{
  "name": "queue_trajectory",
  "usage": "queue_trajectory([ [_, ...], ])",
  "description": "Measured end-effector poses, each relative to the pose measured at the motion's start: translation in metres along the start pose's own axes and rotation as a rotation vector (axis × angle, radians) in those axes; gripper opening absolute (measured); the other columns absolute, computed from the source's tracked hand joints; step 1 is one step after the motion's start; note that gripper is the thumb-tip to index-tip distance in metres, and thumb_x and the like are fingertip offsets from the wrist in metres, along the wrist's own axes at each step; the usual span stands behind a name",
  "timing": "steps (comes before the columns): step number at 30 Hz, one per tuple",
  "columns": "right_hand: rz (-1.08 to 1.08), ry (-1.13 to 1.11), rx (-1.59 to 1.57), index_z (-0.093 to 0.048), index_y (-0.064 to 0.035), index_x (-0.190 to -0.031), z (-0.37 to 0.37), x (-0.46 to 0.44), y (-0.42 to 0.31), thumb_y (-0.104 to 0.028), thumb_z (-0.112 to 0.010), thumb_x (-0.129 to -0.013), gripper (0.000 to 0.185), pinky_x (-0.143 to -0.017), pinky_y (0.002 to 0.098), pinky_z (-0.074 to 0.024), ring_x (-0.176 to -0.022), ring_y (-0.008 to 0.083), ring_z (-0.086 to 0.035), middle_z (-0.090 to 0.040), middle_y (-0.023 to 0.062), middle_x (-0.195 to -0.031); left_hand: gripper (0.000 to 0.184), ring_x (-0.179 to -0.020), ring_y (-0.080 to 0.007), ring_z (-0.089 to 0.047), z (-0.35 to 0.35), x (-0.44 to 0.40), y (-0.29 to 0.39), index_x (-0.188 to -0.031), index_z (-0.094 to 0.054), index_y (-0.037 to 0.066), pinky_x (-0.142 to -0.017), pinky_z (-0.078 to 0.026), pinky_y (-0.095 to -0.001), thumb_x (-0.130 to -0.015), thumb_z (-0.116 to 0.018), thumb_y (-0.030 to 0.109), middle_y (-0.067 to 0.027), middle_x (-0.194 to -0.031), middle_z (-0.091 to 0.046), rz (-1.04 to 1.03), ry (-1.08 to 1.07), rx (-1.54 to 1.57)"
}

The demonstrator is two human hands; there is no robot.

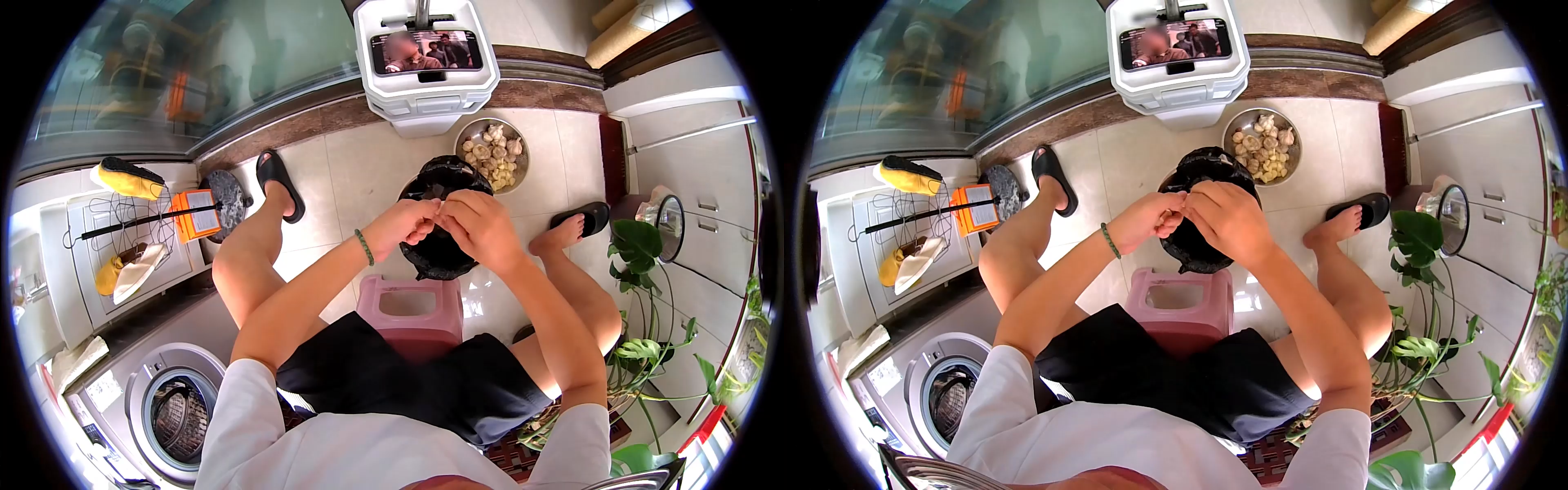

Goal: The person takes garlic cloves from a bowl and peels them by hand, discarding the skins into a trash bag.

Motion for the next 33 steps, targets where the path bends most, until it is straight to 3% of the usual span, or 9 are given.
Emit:
queue_trajectory([
  [5, -0.062, -0.037, -0.063, -0.058, -0.005, -0.09, 0.0, -0.003, 0.002, -0.003, -0.068, -0.074, 0.019, -0.072, 0.0372, -0.0499, -0.078, 0.028, -0.06, -0.057, 0.008, -0.09, 0.035, -0.052, -0.0066, -0.03, -0.003, 0.002, 0.002, -0.078, -0.057, 0.007, -0.048, -0.025, -0.0238, -0.096, -0.044, 0.033, 0.0058, -0.061, -0.035, 0.022, -0.024, -0.039],
  [11, -0.183, -0.091, -0.158, -0.055, -0.0035, -0.094, -0.005, 0.0, 0.012, 0.003, -0.064, -0.076, 0.021, -0.069, 0.0353, -0.0498, -0.078, 0.0305, -0.059, -0.055, 0.0104, -0.09, 0.032, -0.056, -0.0082, -0.029, -0.007, 0.001, -0.004, -0.07, -0.039, 0.013, -0.053, -0.027, -0.0234, -0.096, -0.042, 0.032, 0.0051, -0.064, -0.032, 0.117, -0.118, 0.151],
  [14, -0.279, 0.039, -0.307, -0.054, -0.0026, -0.094, -0.006, 0.01, 0.028, 0.007, -0.061, -0.082, 0.018, -0.066, 0.0314, -0.0497, -0.076, 0.0236, -0.062, -0.057, 0.009, -0.089, 0.032, -0.057, -0.0082, -0.029, -0.015, 0.005, 0.0, -0.069, -0.038, 0.013, -0.054, -0.027, -0.0231, -0.096, -0.041, 0.032, 0.0047, -0.064, -0.032, 0.117, -0.194, 0.227],
  [16, -0.507, 0.127, -0.621, -0.052, -0.0008, -0.096, -0.013, 0.022, 0.049, 0.007, -0.058, -0.087, 0.013, -0.066, 0.0273, -0.0499, -0.075, 0.0147, -0.063, -0.061, 0.0067, -0.088, 0.036, -0.053, -0.007, -0.027, -0.019, 0.007, 0.009, -0.066, -0.036, 0.014, -0.051, -0.025, -0.0233, -0.096, -0.042, 0.034, 0.0055, -0.06, -0.031, 0.044, -0.218, 0.252],
  [20, -0.602, 0.221, -0.79, -0.051, 0.0011, -0.097, -0.012, 0.025, 0.056, 0.006, -0.057, -0.089, 0.011, -0.068, 0.0251, -0.0504, -0.075, 0.0103, -0.061, -0.062, 0.0052, -0.088, 0.038, -0.054, -0.0067, -0.029, -0.021, 0.007, 0.011, -0.068, -0.045, 0.011, -0.051, -0.026, -0.0233, -0.097, -0.04, 0.034, 0.0056, -0.06, -0.033, 0.003, -0.268, 0.215],
  [22, -0.649, 0.249, -0.846, -0.054, 0.0018, -0.096, -0.014, 0.027, 0.061, 0.008, -0.056, -0.088, 0.01, -0.071, 0.0249, -0.0509, -0.077, 0.0119, -0.062, -0.062, 0.006, -0.089, 0.038, -0.054, -0.0055, -0.03, -0.013, 0.007, 0.011, -0.074, -0.056, 0.006, -0.052, -0.026, -0.0232, -0.098, -0.043, 0.033, 0.0066, -0.061, -0.035, 0.002, -0.141, 0.089],
  [25, -0.534, 0.2, -0.664, -0.059, 0.0021, -0.098, -0.004, 0.021, 0.055, 0.009, -0.057, -0.086, 0.014, -0.071, 0.026, -0.0504, -0.08, 0.0138, -0.063, -0.063, 0.0072, -0.09, 0.036, -0.057, -0.0044, -0.031, -0.012, 0.012, 0.03, -0.086, -0.062, 0.002, -0.054, -0.026, -0.0229, -0.099, -0.048, 0.033, 0.0064, -0.064, -0.038, -0.146, -0.061, -0.193],
  [31, -0.314, 0.117, -0.541, -0.065, 0.0032, -0.101, 0.004, 0.008, 0.033, 0.009, -0.061, -0.082, 0.02, -0.071, 0.0275, -0.0494, -0.081, 0.0195, -0.063, -0.065, 0.0109, -0.091, 0.036, -0.055, -0.0045, -0.029, -0.005, 0.005, 0.025, -0.088, -0.063, 0.002, -0.053, -0.024, -0.0237, -0.099, -0.052, 0.035, 0.0073, -0.062, -0.035, -0.144, -0.126, -0.117],
  [33, -0.35, 0.114, -0.561, -0.065, 0.0033, -0.099, 0.004, 0.01, 0.035, 0.009, -0.063, -0.082, 0.019, -0.071, 0.0278, -0.0496, -0.081, 0.0199, -0.064, -0.065, 0.0112, -0.091, 0.036, -0.055, -0.0046, -0.029, -0.007, 0.007, 0.028, -0.087, -0.062, 0.002, -0.052, -0.024, -0.0235, -0.099, -0.051, 0.034, 0.0074, -0.061, -0.035, -0.151, -0.11, -0.103],
])
Point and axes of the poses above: each hand's wrist, its own x-axis away from the middle knuckle, its own z-axis out of the back of the hand, y = z × x, the point moved 9 cm from there along -x, towards the middle knuckle
